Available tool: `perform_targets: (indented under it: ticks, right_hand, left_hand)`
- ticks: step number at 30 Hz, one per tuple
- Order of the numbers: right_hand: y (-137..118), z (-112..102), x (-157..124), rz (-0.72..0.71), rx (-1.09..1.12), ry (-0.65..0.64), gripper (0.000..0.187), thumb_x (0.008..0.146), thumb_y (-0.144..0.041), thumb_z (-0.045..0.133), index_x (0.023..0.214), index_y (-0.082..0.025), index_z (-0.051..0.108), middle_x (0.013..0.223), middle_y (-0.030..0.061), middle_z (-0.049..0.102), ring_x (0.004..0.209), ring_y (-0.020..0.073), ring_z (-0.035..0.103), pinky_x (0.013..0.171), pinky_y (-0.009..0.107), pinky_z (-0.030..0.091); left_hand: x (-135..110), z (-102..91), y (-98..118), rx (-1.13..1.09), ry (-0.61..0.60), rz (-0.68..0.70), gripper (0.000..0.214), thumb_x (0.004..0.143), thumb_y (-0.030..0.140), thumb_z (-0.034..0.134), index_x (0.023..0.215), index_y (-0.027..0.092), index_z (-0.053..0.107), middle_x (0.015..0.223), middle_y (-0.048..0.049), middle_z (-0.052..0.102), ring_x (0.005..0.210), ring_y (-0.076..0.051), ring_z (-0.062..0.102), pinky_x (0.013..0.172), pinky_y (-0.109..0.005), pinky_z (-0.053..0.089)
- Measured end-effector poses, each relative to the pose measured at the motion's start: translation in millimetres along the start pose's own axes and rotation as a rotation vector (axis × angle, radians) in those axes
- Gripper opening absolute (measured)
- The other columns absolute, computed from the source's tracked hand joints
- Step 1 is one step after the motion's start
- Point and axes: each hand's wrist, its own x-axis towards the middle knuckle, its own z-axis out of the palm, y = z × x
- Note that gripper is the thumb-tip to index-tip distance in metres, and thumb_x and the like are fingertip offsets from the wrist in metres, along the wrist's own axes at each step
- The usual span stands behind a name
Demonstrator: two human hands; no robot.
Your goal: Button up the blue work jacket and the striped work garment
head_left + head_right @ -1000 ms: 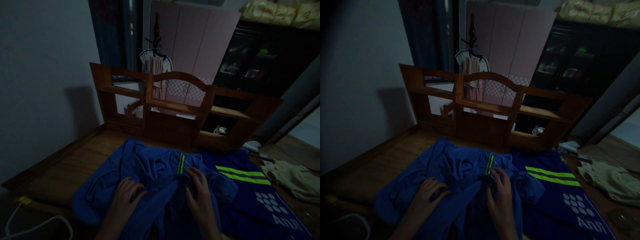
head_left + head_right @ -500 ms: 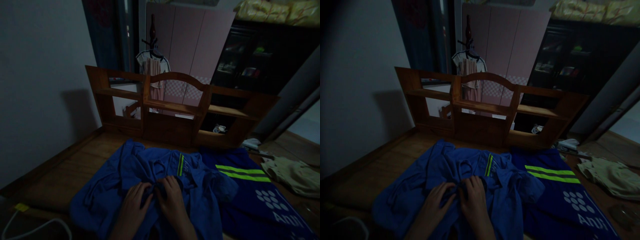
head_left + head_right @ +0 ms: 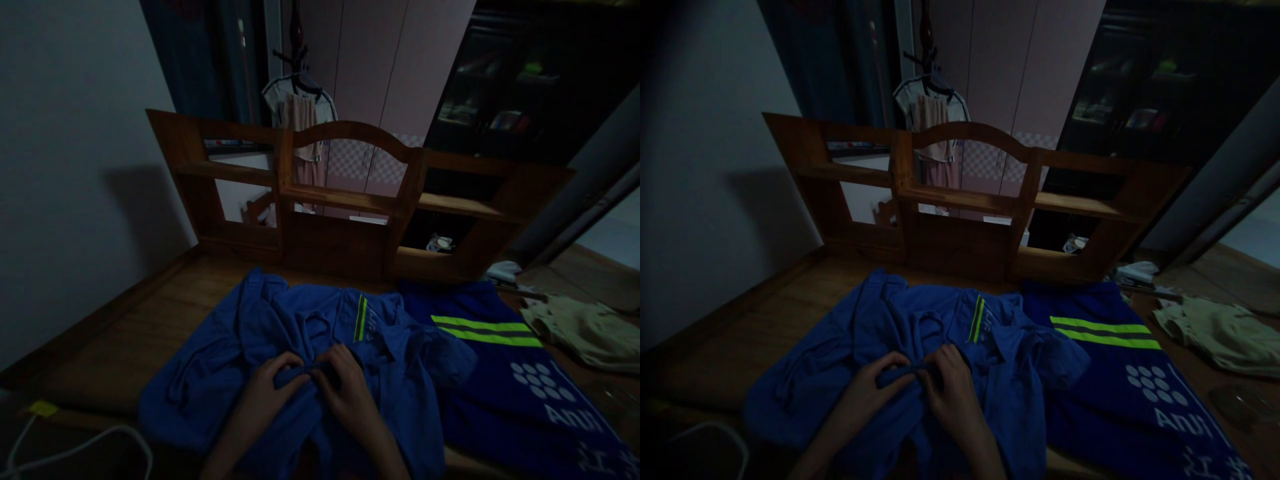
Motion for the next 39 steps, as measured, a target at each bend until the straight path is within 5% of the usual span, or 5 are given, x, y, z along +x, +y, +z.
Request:
perform_targets:
  ticks: [9,17,28,39]
  right_hand:
    - [-1,-4,0,0.013,0.049,-0.018,0.008,0.089,-0.015,0.051,0.093,-0.021,0.057,0.09,0.0026,0.058,0.091,0.0171,0.054,0.082,0.03,0.042]
    - [2,-4,-2,0.012,0.081,-0.007,0.005,0.088,-0.017,0.056,0.092,-0.02,0.057,0.088,0.0017,0.058,0.089,0.0163,0.054,0.09,0.031,0.039]
    - [3,-4,-2,0.016,0.103,-0.03,0.007,0.087,-0.016,0.058,0.092,-0.02,0.058,0.088,0.0015,0.057,0.09,0.0157,0.053,0.082,0.028,0.039]
    - [4,-2,-5,-0.021,0.086,-0.041,0.007,0.085,-0.016,0.059,0.09,-0.02,0.058,0.088,0.0022,0.058,0.088,0.0163,0.053,0.078,0.029,0.04]
  left_hand:
    - [0,-4.1,5,-0.002,-0.048,-0.021,0.022,0.082,0.041,0.057,0.091,0.022,0.063,0.09,-0.0013,0.066,0.089,-0.019,0.06,0.082,-0.029,0.046]
    - [-6,7.1,-6,0.107,0.052,0.055,0.019,0.084,0.039,0.056,0.094,0.024,0.062,0.097,-0.0013,0.065,0.094,-0.018,0.059,0.086,-0.029,0.045]
    - [-7,-4.6,-3,0.07,-0.081,0.024,0.02,0.086,0.04,0.054,0.096,0.025,0.06,0.095,0.0008,0.064,0.092,-0.016,0.058,0.085,-0.026,0.045]
    - [-7,10.9,-16,0.271,0.089,0.178,0.012,0.085,0.027,0.053,0.094,0.022,0.058,0.09,-0.0008,0.064,0.086,-0.016,0.061,0.08,-0.027,0.048]
